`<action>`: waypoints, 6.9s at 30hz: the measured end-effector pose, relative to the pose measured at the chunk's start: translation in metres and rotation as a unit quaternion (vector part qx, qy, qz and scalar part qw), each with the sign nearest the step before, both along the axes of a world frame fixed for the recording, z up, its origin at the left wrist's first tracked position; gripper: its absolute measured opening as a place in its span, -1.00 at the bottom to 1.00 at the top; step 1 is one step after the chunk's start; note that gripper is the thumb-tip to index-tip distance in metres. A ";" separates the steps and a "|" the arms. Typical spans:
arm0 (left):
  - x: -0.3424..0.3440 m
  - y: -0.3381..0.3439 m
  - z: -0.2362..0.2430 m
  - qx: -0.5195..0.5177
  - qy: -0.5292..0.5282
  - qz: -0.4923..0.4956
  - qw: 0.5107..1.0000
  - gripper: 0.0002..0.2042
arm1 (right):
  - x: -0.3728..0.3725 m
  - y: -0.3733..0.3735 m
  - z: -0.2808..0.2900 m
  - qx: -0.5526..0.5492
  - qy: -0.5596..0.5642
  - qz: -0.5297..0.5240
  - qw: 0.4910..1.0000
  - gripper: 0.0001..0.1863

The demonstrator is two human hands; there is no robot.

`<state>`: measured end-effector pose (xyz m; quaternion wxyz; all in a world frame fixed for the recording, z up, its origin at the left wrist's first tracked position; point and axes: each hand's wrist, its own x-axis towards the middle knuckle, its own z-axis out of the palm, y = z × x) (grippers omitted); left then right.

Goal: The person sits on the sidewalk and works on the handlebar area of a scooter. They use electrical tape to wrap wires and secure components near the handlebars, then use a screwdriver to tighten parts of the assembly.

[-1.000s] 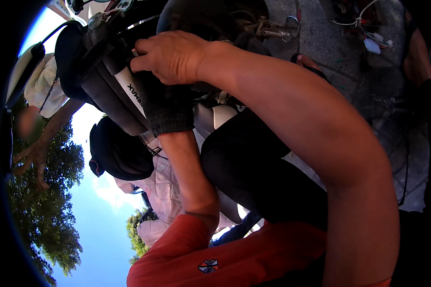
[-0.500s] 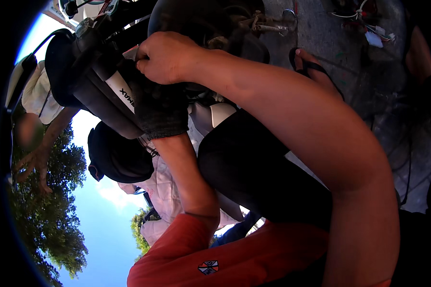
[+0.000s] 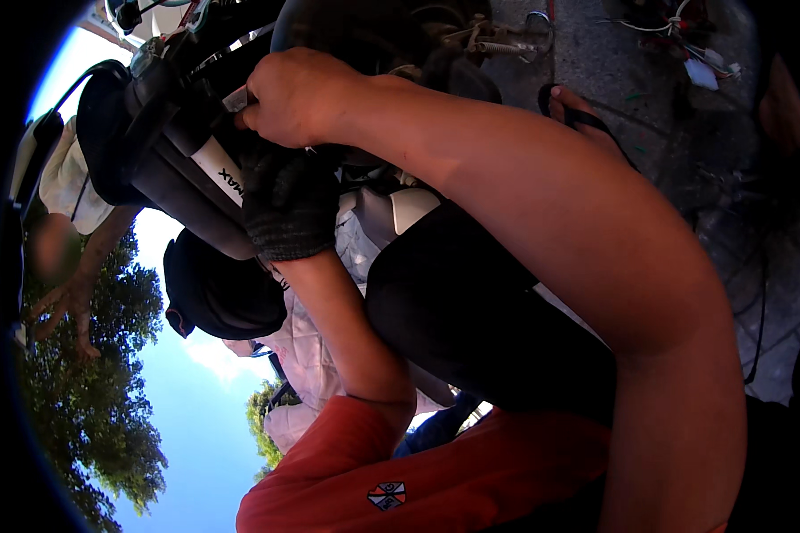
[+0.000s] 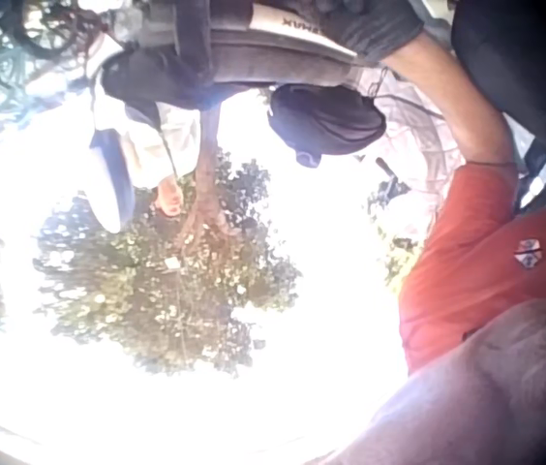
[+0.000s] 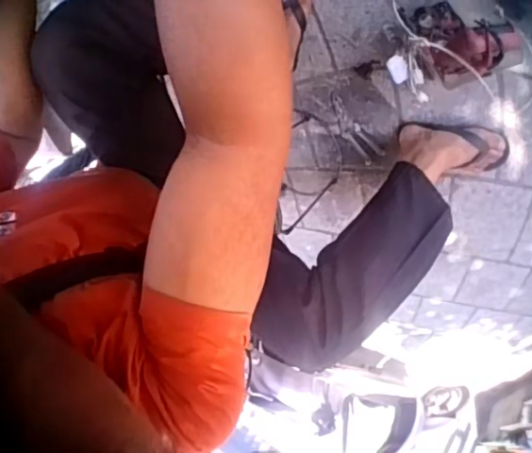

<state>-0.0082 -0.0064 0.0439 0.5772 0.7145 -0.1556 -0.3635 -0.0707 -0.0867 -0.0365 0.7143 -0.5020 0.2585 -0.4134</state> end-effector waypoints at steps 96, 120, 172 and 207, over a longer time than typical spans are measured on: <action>0.016 0.034 0.014 -0.233 0.399 0.004 0.887 -0.89 | 0.031 0.026 -0.004 0.156 -0.199 -0.026 0.967 -0.69; 0.011 0.043 0.013 -0.100 0.121 -0.090 0.983 -0.86 | 0.024 0.026 0.011 0.056 -0.082 -0.082 0.992 -0.66; 0.019 0.062 0.023 0.046 0.027 -0.125 0.991 -0.85 | 0.016 0.013 0.005 0.011 -0.074 0.007 0.997 -0.71; 0.003 0.063 -0.010 0.153 -0.579 -0.390 0.700 -0.60 | -0.033 -0.042 0.008 -0.118 -0.003 0.196 0.973 -0.61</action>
